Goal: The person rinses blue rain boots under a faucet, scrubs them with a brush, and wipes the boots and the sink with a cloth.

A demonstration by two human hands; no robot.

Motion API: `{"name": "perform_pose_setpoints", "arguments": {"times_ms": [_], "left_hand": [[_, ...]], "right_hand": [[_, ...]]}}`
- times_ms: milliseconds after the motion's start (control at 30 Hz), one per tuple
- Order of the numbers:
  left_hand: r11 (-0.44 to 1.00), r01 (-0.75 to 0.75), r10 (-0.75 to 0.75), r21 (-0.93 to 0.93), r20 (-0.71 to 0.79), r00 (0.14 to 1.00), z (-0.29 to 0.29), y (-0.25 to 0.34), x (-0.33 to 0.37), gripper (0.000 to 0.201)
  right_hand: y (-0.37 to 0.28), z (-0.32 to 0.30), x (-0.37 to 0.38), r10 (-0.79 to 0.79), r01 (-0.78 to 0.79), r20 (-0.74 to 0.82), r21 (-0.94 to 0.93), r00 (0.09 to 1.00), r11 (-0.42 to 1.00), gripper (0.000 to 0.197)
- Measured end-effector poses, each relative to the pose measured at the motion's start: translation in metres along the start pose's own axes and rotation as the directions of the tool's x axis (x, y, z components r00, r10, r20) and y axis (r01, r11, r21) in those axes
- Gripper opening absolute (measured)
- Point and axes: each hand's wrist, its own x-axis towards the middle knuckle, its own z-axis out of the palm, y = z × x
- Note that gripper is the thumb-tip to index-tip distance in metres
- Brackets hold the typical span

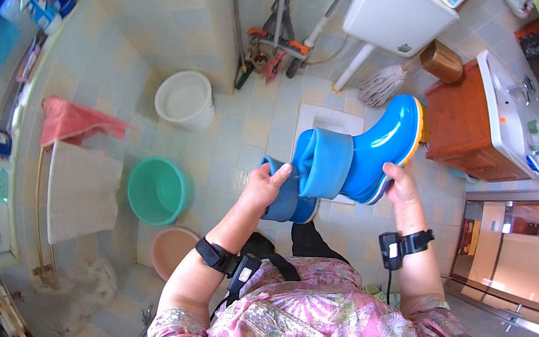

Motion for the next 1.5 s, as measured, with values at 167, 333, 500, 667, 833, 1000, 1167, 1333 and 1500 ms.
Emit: {"name": "perform_pose_setpoints", "arguments": {"times_ms": [167, 333, 500, 667, 833, 1000, 1167, 1333, 1500], "left_hand": [[0.99, -0.117, 0.131, 0.083, -0.189, 0.973, -0.018, -0.021, 0.0, 0.023], [0.972, -0.09, 0.15, 0.215, -0.28, 0.948, -0.051, -0.024, -0.01, 0.021], [0.896, -0.045, 0.211, 0.442, -0.335, 0.918, -0.125, -0.081, -0.001, 0.021], [0.738, 0.143, 0.256, 0.659, -0.47, 0.845, -0.143, -0.074, -0.028, 0.023], [0.624, 0.279, 0.295, 0.73, -0.55, 0.781, -0.118, -0.054, -0.033, 0.024], [0.916, -0.002, 0.268, 0.402, -0.606, 0.749, -0.128, -0.068, 0.014, 0.024], [0.985, -0.166, 0.119, -0.055, -0.481, 0.869, -0.079, -0.024, 0.07, 0.025], [0.911, -0.137, 0.086, -0.389, -0.146, 0.986, -0.003, 0.046, 0.112, 0.043], [0.722, 0.171, 0.071, -0.67, 0.317, 0.946, 0.081, 0.11, 0.128, 0.046]], "right_hand": [[-0.069, -0.007, 0.014, -0.434, 0.332, 0.08, -0.77, 0.897, 0.545, 0.075], [-0.086, -0.02, 0.032, -0.498, 0.192, 0.106, -0.973, 0.861, 0.126, 0.085], [-0.091, -0.014, 0.033, -0.422, 0.125, 0.142, -0.99, 0.895, -0.068, 0.082], [-0.086, -0.02, 0.036, -0.414, 0.115, 0.131, -0.991, 0.901, -0.063, 0.082], [-0.088, -0.047, 0.05, -0.511, 0.158, 0.112, -0.986, 0.852, 0.048, 0.082], [-0.095, -0.064, 0.042, -0.534, 0.094, -0.003, -0.983, 0.845, 0.156, 0.083], [-0.088, -0.1, 0.008, -0.552, -0.124, -0.277, -0.946, 0.786, 0.299, 0.087], [-0.097, -0.104, -0.03, -0.553, -0.161, -0.422, -0.874, 0.718, 0.458, 0.085], [-0.1, -0.132, -0.066, -0.585, -0.147, -0.531, -0.804, 0.612, 0.576, 0.08]]}}
